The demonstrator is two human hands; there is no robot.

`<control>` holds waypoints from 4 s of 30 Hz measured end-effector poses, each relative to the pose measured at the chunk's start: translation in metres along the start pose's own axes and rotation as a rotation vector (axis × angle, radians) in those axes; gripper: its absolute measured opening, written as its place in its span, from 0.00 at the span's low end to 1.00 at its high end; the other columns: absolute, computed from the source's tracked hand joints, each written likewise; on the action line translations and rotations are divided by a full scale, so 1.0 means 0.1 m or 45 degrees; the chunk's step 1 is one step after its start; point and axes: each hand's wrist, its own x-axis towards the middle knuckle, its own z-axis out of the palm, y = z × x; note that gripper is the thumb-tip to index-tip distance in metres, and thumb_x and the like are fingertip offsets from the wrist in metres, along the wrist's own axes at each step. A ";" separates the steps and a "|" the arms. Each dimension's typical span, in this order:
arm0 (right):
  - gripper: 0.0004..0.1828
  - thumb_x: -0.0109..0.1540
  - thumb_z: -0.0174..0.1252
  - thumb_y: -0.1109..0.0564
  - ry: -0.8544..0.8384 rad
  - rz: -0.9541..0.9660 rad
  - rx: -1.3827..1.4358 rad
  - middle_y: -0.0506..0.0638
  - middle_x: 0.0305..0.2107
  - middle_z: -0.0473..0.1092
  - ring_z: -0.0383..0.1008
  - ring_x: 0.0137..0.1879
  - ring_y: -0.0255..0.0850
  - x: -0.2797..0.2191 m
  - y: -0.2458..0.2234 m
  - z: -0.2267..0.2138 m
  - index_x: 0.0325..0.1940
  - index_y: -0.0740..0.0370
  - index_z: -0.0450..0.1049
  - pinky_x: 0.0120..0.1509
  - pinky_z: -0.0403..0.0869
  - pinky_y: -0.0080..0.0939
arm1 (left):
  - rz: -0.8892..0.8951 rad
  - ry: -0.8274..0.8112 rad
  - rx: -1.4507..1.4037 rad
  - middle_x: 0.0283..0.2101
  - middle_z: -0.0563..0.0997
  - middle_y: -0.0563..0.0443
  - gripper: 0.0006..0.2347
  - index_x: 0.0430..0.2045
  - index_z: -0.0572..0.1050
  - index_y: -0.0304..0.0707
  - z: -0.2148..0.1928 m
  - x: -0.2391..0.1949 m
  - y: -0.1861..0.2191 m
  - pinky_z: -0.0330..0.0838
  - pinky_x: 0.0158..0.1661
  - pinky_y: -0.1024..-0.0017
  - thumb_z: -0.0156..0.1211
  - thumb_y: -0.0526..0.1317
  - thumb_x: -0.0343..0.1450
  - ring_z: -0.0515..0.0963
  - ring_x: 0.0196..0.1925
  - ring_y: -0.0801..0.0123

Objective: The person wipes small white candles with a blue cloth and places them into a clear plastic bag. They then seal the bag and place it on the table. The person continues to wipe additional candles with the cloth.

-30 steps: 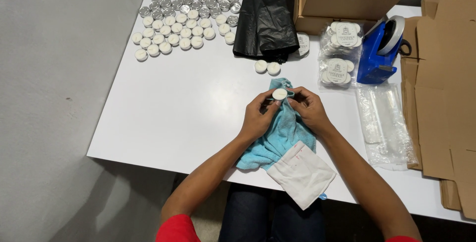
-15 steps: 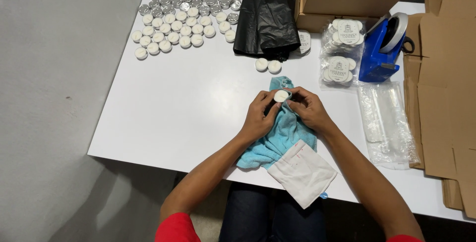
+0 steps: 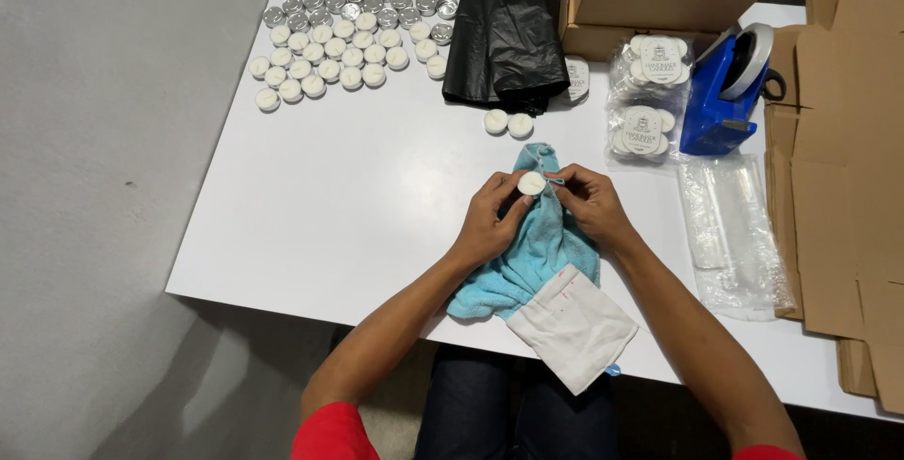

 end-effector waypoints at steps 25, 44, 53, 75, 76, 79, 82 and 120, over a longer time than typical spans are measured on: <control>0.03 0.64 0.64 0.63 0.131 0.054 -0.097 0.50 0.25 0.74 0.69 0.35 0.31 0.01 0.06 0.05 0.41 0.65 0.79 0.43 0.71 0.36 | -0.094 0.464 0.957 0.42 0.74 0.49 0.14 0.47 0.81 0.37 -0.60 0.48 -0.47 0.71 0.45 0.65 0.69 0.41 0.69 0.75 0.46 0.59; 0.05 0.64 0.64 0.62 0.081 0.092 -0.184 0.53 0.26 0.74 0.69 0.37 0.33 0.02 0.01 0.06 0.42 0.67 0.79 0.44 0.72 0.39 | -0.220 0.387 1.063 0.40 0.72 0.45 0.17 0.46 0.81 0.36 -0.58 0.65 -0.28 0.63 0.43 0.61 0.71 0.44 0.66 0.69 0.46 0.57; 0.04 0.65 0.64 0.62 0.110 0.118 -0.199 0.54 0.27 0.75 0.69 0.38 0.34 0.01 0.19 0.01 0.41 0.67 0.79 0.44 0.72 0.40 | -0.153 0.649 0.489 0.38 0.79 0.34 0.11 0.46 0.79 0.27 -1.11 1.03 -0.98 0.76 0.38 0.61 0.53 0.29 0.72 0.81 0.36 0.49; 0.04 0.64 0.63 0.63 0.145 0.080 -0.105 0.52 0.27 0.76 0.70 0.37 0.32 0.01 0.07 0.05 0.42 0.67 0.80 0.44 0.71 0.38 | -0.298 0.615 0.879 0.43 0.78 0.42 0.15 0.47 0.78 0.32 -1.17 1.29 -0.91 0.75 0.51 0.60 0.67 0.41 0.69 0.80 0.48 0.52; 0.05 0.64 0.63 0.63 0.152 0.071 -0.091 0.52 0.27 0.76 0.70 0.37 0.32 0.02 0.07 0.05 0.42 0.67 0.80 0.44 0.71 0.38 | -0.253 0.641 0.845 0.43 0.78 0.40 0.15 0.49 0.77 0.29 -1.17 1.23 -0.80 0.75 0.50 0.59 0.66 0.38 0.70 0.80 0.47 0.51; 0.05 0.65 0.63 0.61 0.173 0.063 -0.046 0.51 0.28 0.76 0.70 0.38 0.32 0.02 0.11 0.05 0.43 0.66 0.81 0.46 0.72 0.38 | 0.049 0.677 0.692 0.39 0.82 0.38 0.16 0.48 0.77 0.27 -1.03 0.93 -0.54 0.77 0.41 0.61 0.68 0.35 0.68 0.83 0.37 0.52; 0.09 0.65 0.61 0.62 0.162 0.113 0.047 0.52 0.32 0.77 0.72 0.40 0.34 0.02 0.12 0.01 0.48 0.66 0.81 0.48 0.72 0.39 | -0.090 0.409 0.292 0.40 0.84 0.38 0.17 0.49 0.77 0.29 -0.60 0.51 0.09 0.78 0.40 0.64 0.69 0.38 0.68 0.85 0.38 0.53; 0.10 0.63 0.62 0.65 -0.081 -0.045 0.106 0.57 0.37 0.78 0.76 0.47 0.36 0.01 0.37 -0.15 0.48 0.71 0.76 0.51 0.76 0.40 | 0.118 0.145 -0.019 0.38 0.78 0.43 0.17 0.55 0.74 0.27 0.02 -0.05 0.13 0.80 0.40 0.68 0.64 0.34 0.72 0.83 0.40 0.63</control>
